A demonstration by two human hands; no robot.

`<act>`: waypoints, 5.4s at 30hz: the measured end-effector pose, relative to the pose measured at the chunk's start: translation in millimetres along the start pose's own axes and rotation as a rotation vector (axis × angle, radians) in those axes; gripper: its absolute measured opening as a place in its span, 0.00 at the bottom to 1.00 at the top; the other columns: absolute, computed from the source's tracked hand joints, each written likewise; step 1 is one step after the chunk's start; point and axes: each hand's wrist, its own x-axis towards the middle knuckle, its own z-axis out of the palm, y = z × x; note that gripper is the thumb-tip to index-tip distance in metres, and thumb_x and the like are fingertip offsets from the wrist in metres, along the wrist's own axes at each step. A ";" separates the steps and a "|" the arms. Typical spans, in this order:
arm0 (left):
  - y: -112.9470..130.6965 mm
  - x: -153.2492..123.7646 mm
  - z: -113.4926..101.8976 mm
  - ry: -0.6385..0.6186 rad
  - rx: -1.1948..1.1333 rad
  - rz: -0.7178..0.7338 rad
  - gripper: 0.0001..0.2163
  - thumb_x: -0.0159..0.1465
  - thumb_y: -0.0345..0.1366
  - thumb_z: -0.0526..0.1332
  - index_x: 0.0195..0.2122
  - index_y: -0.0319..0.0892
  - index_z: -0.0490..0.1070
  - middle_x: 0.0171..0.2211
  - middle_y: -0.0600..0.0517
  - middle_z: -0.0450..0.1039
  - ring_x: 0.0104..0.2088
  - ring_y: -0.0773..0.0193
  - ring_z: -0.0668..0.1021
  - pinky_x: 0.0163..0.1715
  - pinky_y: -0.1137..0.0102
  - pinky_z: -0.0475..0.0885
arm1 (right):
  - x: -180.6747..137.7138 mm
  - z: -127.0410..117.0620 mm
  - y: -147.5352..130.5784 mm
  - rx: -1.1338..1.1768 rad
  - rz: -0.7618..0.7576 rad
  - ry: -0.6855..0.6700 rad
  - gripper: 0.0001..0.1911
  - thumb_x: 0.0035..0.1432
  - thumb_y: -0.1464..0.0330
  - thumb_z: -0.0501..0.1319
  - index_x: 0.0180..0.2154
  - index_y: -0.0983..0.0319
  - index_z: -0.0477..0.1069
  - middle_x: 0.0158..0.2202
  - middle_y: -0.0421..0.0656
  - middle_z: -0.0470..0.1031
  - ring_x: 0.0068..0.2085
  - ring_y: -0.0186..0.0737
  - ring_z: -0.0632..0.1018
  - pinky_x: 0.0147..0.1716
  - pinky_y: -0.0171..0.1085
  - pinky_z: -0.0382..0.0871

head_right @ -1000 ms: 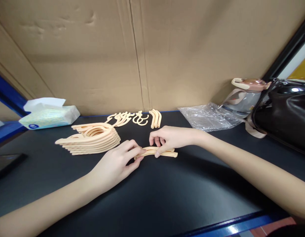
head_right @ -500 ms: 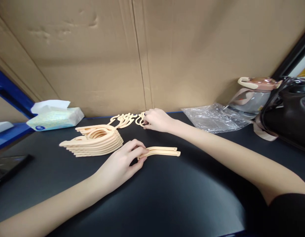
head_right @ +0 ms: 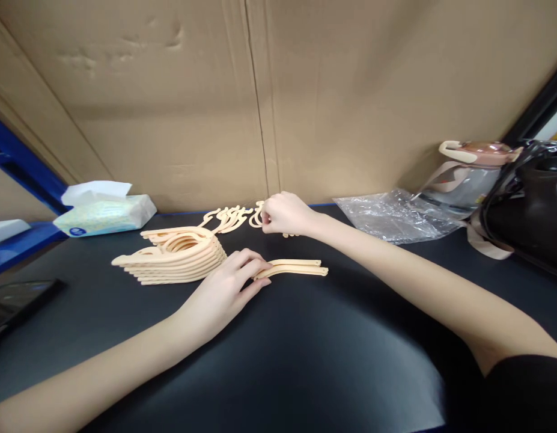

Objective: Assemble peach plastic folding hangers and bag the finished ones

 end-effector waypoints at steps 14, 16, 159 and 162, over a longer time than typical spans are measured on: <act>-1.6 2.4 2.2 0.034 -0.007 -0.010 0.06 0.68 0.31 0.53 0.40 0.42 0.69 0.40 0.50 0.67 0.40 0.60 0.71 0.40 0.64 0.72 | -126.1 -63.8 -74.4 0.238 -0.097 0.001 0.07 0.51 0.74 0.61 0.24 0.58 0.69 0.24 0.36 0.70 0.29 0.34 0.70 0.34 0.37 0.58; -2.2 3.5 2.0 0.036 -0.034 -0.032 0.05 0.68 0.31 0.53 0.39 0.42 0.69 0.39 0.50 0.67 0.40 0.60 0.71 0.40 0.64 0.72 | -144.5 -61.8 -88.3 0.330 -0.082 -0.031 0.07 0.50 0.74 0.62 0.23 0.58 0.67 0.24 0.35 0.71 0.28 0.33 0.70 0.33 0.36 0.59; 25.4 -14.0 -29.9 0.148 0.019 0.185 0.12 0.69 0.40 0.51 0.42 0.38 0.68 0.38 0.47 0.72 0.36 0.58 0.71 0.35 0.64 0.67 | -147.7 -51.1 -39.9 1.164 0.519 -0.073 0.13 0.50 0.61 0.69 0.39 0.57 0.74 0.27 0.40 0.75 0.28 0.37 0.76 0.31 0.37 0.73; 38.2 -20.2 -37.6 0.192 -0.012 0.273 0.11 0.68 0.40 0.52 0.43 0.38 0.67 0.37 0.48 0.73 0.36 0.59 0.71 0.35 0.65 0.67 | -151.5 -53.6 -35.6 1.128 0.508 -0.088 0.09 0.50 0.62 0.69 0.34 0.56 0.74 0.26 0.39 0.74 0.27 0.36 0.75 0.30 0.36 0.71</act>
